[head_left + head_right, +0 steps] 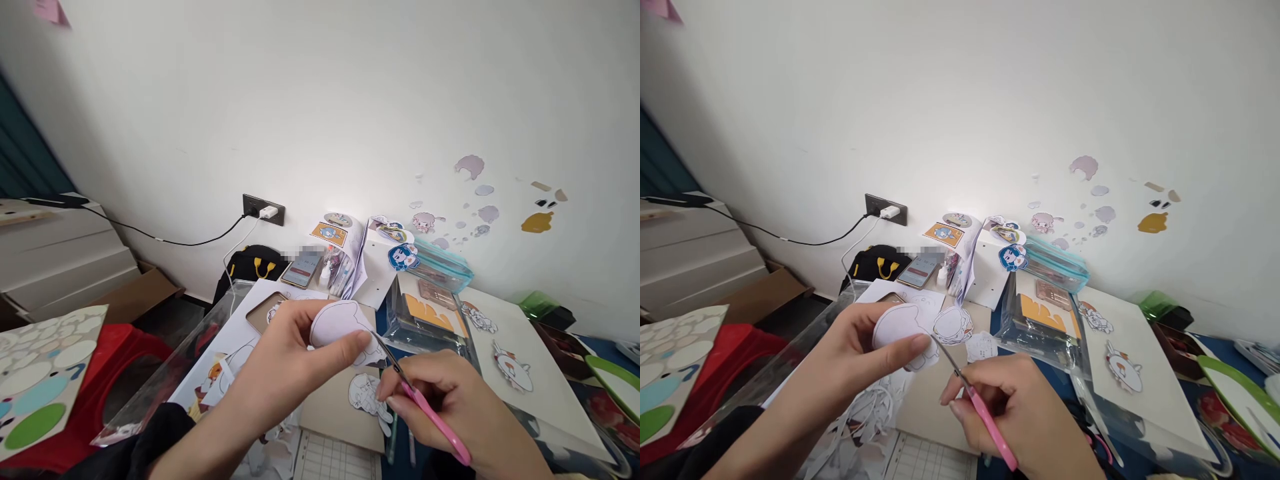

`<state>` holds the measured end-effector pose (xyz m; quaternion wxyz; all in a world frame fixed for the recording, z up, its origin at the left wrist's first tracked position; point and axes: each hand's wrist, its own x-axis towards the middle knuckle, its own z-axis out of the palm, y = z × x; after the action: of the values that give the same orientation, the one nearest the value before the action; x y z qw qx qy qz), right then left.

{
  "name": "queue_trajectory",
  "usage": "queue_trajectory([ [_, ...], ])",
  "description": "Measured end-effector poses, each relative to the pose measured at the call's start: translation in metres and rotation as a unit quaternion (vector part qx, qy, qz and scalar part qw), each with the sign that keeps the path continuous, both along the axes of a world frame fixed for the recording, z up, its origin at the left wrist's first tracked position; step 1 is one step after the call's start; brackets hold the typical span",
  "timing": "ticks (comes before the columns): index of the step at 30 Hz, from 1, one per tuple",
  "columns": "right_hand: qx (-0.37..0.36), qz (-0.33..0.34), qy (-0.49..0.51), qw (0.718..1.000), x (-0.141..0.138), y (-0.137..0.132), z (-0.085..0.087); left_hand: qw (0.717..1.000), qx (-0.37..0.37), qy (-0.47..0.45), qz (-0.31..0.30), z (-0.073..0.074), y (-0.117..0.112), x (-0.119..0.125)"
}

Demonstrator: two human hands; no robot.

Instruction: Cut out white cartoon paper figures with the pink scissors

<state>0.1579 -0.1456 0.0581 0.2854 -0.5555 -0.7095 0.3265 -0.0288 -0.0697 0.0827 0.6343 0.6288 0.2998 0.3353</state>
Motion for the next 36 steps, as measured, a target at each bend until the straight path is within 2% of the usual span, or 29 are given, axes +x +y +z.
queue_trajectory([
  [5, -0.009, 0.012, 0.047, 0.999, 0.003, -0.001, 0.0, 1.0, 0.005, -0.008, -0.003, 0.0, 0.001, -0.001],
  [12, -0.035, -0.017, 0.113, 0.993, 0.007, -0.009, -0.006, 0.999, 0.0, 0.027, -0.018, -0.001, 0.001, -0.005],
  [16, -0.041, -0.013, 0.105, 0.994, 0.007, -0.007, -0.008, 0.999, -0.012, 0.023, -0.039, -0.003, 0.0, -0.005],
  [22, -0.008, 0.001, 0.09, 0.996, 0.009, -0.006, -0.01, 0.996, -0.009, 0.012, -0.089, -0.005, 0.0, -0.003],
  [36, 0.043, 0.016, 0.05, 0.998, 0.002, -0.002, -0.004, 0.997, -0.018, 0.015, -0.075, -0.003, -0.001, -0.001],
])
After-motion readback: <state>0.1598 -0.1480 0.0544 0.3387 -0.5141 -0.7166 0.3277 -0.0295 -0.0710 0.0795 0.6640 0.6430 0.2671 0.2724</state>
